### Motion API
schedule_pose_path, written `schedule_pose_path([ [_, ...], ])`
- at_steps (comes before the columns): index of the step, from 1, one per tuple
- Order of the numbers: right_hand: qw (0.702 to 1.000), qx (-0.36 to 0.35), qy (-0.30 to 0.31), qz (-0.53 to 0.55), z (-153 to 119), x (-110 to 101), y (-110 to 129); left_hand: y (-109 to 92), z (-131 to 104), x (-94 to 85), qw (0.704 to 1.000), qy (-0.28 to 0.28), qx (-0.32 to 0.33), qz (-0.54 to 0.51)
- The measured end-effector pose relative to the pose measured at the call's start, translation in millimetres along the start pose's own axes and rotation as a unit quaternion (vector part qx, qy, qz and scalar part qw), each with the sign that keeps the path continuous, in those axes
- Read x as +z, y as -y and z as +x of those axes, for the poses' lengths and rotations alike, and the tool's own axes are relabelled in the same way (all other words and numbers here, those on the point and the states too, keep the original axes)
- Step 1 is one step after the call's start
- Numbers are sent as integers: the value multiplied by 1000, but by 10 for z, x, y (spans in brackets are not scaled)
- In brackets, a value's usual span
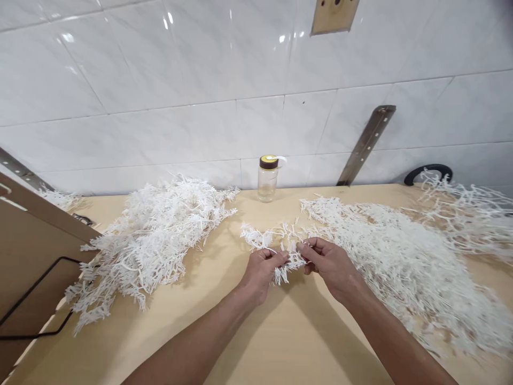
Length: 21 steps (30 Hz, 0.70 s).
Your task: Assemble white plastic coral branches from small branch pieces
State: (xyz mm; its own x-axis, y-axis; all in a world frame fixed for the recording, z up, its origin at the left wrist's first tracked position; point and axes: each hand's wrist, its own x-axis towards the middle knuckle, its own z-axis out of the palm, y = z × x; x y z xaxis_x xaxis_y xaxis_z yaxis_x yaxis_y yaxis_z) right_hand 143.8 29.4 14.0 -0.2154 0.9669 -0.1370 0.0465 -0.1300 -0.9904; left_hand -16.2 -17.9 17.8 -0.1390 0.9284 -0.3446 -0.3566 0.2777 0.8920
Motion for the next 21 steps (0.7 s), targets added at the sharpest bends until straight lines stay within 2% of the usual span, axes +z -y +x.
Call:
schedule_pose_path([
  [3, 999, 9, 3, 34, 4, -5, 12, 21, 32, -14, 999, 32, 17, 11],
  [9, 997, 11, 9, 70, 15, -50, -33, 29, 63, 26, 998, 36, 53, 25],
  [15, 995, 27, 44, 88, -1, -96, -65, 9, 100, 97, 996, 12, 65, 61],
  [18, 992, 35, 73, 95, -43, -111, -42, 16, 130, 118, 993, -17, 83, 79],
  [21, 993, 37, 75, 80, -71, -112, -48, 36, 147, 133, 991, -34, 96, 82],
])
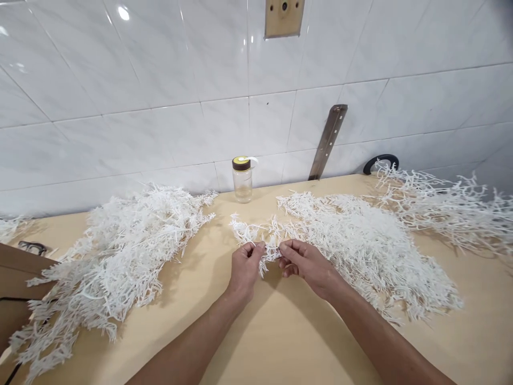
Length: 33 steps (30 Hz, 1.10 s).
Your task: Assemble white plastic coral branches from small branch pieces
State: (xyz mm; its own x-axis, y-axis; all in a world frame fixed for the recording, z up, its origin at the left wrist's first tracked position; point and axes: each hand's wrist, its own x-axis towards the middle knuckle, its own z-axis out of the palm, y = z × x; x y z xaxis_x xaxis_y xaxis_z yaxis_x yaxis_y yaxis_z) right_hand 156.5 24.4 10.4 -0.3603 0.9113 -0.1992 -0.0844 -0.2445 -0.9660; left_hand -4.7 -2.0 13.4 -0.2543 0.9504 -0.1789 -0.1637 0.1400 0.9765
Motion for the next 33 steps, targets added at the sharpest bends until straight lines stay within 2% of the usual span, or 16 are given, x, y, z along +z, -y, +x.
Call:
schedule_pose_path([
  [5, 998, -7, -41, -40, 14, 15, -40, 16, -15, 1, 999, 21, 20, 21],
  [13, 986, -48, -40, -158, 33, 7, -68, 13, -24, -38, 999, 39, 23, 16],
  [18, 990, -36, -62, -119, 24, 35, -67, 4, -30, -70, 996, 79, 25, 30],
  [24, 997, -22, -52, -51, 10, 88, -73, 2, -20, -70, 999, 46, 6, 23],
  [29, 998, -19, -33, -59, -29, 127, -70, -18, -21, -75, 999, 47, -13, 0],
  [33, 996, -17, -15, -89, -45, 115, -102, 12, -4, -97, 997, 63, 3, 42],
])
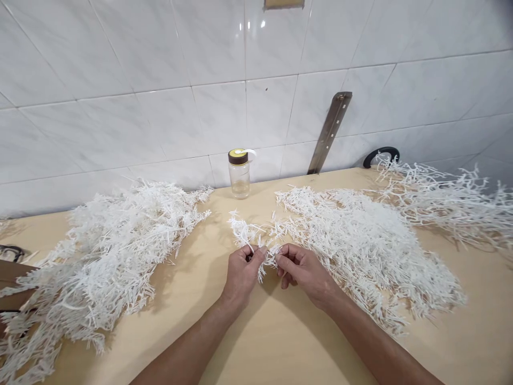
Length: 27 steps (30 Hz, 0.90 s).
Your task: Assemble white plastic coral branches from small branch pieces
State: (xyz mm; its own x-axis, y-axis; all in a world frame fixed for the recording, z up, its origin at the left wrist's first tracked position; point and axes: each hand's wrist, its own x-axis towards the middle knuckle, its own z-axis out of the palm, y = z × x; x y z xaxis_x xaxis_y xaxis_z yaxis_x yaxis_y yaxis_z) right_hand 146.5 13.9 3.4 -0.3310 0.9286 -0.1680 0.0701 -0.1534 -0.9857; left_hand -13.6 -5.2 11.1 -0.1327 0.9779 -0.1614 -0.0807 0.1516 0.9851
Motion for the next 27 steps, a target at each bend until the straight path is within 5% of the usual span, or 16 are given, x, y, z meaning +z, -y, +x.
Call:
schedule_pose_path([
  [12, 999, -13, -15, -49, 21, 29, -120, 59, 31, -8, 999, -1, 38, 29],
  [27, 994, -43, 80, -52, -6, -122, -75, 129, 44, 17, 987, 17, 82, 139],
])
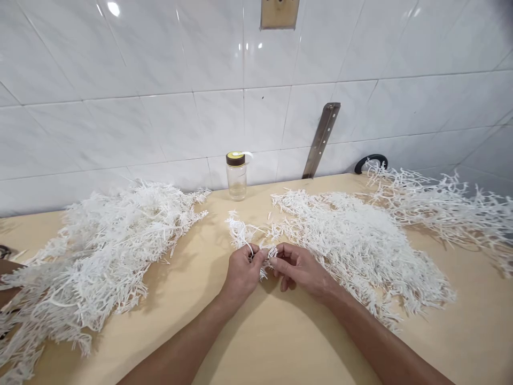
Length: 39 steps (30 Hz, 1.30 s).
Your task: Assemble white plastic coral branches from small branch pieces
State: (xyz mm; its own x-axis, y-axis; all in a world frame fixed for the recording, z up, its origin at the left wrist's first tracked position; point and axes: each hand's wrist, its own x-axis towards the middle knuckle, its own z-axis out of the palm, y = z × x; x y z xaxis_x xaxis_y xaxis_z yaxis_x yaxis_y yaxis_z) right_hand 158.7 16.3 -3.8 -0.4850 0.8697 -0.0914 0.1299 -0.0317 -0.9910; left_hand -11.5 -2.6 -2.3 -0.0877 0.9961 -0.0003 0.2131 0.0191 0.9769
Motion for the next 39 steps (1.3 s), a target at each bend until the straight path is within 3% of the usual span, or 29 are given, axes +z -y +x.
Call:
schedule_pose_path([
  [15, 997, 34, -58, -37, 48, -20, -100, 15, -21, 27, 998, -50, 29, 16],
  [29, 999, -6, -26, -26, 26, 7, -43, 34, -17, -2, 999, -31, 38, 6],
  [39, 998, 6, -59, -37, 48, -21, -88, -5, -35, 1, 999, -28, 41, 11],
])
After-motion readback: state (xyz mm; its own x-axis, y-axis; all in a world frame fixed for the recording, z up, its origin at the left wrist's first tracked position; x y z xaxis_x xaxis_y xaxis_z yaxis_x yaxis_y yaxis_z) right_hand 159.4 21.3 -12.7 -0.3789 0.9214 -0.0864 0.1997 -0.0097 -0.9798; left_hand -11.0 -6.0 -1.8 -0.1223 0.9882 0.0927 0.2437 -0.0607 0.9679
